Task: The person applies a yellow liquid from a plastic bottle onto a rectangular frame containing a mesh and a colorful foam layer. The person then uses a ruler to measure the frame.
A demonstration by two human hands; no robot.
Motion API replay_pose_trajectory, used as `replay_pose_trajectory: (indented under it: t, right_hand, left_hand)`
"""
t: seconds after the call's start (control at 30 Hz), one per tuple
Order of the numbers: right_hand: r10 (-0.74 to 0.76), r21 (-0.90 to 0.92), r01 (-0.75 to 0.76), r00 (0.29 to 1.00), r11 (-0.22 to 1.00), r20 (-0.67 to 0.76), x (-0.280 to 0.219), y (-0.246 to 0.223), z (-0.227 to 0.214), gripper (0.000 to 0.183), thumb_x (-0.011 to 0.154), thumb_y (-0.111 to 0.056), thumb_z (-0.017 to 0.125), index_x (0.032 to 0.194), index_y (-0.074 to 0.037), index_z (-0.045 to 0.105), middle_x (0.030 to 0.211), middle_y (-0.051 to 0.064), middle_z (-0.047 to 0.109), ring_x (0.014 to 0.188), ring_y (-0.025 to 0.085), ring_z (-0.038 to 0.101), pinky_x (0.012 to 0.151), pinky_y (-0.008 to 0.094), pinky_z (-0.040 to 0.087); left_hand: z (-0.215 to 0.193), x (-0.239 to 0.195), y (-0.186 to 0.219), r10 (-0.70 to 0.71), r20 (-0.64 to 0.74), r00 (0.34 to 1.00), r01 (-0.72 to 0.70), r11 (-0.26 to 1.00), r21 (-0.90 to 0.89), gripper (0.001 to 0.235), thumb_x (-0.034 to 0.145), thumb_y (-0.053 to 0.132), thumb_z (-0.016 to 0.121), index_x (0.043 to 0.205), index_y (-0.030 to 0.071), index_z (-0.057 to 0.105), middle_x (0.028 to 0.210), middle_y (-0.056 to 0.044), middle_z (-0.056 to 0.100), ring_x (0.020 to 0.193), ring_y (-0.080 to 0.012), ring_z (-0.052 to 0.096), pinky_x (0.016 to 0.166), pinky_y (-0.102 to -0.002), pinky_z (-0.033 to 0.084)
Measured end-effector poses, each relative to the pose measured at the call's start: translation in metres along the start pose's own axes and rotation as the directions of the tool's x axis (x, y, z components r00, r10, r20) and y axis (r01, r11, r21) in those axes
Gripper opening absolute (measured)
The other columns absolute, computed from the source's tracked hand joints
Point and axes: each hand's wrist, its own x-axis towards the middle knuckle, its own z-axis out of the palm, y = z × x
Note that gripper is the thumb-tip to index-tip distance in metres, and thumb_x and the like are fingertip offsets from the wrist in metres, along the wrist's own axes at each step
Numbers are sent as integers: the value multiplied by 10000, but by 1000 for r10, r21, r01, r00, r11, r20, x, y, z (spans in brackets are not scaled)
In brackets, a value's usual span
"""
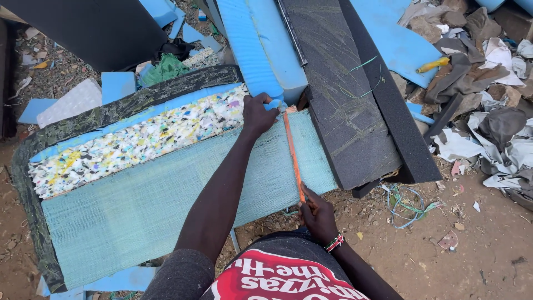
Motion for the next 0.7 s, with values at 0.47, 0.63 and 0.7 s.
replay_pose_trajectory:
  t: [0.47, 0.63, 0.7]
  right_hand:
    - [0, 50, -3, 998, 999, 60, 11, 5, -1, 558, 999, 18, 618, 1552, -47, 578, 669, 188, 790, 498, 234, 765, 422, 304, 605]
    - [38, 29, -40, 997, 999, 61, 14, 8, -6, 560, 992, 0, 638, 1546, -68, 595, 657, 197, 797, 487, 242, 771, 419, 310, 602]
    - [-24, 36, 21, 996, 999, 90, 32, 16, 2, 556, 1010, 5, 630, 1559, -43, 560, 696, 194, 801, 521, 243, 779, 464, 304, 621]
  left_hand:
    - [-7, 5, -12, -20, 106, 994, 44, 971, -235, 182, 910, 18, 820, 1034, -65, 716, 1135, -309, 428, 906, -519, 734, 648, -429, 757]
    - [-10, 12, -12, -13, 157, 987, 57, 959, -279, 162, 943, 21, 816, 1027, -75, 715, 1115, -314, 413, 894, -519, 735, 674, -439, 772]
    - [-9, 11, -15, 39, 139, 989, 7, 950, -313, 155, 951, 0, 805, 1027, -95, 709, 1097, -317, 418, 879, -532, 728, 677, -437, 773]
